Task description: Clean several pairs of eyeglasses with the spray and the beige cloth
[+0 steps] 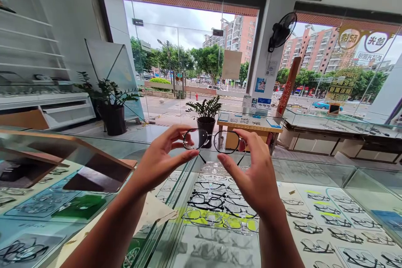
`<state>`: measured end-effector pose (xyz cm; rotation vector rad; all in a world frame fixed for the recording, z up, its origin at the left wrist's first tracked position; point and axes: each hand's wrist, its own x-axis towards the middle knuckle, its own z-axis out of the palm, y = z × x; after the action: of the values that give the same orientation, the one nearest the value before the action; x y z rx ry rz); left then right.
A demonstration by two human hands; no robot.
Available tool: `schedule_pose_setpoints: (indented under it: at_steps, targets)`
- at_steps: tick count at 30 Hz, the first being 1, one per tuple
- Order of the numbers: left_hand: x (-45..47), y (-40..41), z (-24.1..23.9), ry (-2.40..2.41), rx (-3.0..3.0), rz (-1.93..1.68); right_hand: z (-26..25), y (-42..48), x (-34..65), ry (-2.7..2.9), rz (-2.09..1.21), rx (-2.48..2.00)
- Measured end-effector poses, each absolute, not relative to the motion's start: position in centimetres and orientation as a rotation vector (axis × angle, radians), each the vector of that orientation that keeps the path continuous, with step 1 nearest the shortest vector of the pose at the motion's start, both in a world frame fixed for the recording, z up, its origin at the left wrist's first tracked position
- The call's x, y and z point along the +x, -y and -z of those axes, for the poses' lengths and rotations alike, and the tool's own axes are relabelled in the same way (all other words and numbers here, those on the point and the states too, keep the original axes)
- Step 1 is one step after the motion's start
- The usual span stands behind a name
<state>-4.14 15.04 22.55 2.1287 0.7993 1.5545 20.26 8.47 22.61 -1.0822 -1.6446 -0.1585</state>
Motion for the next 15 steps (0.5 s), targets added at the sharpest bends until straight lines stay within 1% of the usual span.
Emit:
schedule_pose_setpoints:
  at_steps: [8, 15]
  targets:
    - [-4.4, -13.6, -23.1, -0.954, 2.152, -1.604, -22.5, -8.7, 20.2, 1.666, 0.071, -1.111]
    - [-4.4, -13.4, -23.1, -0.99, 2.141, -1.59, -22.4, -8.7, 20.3, 1.638, 0.044, -1.164]
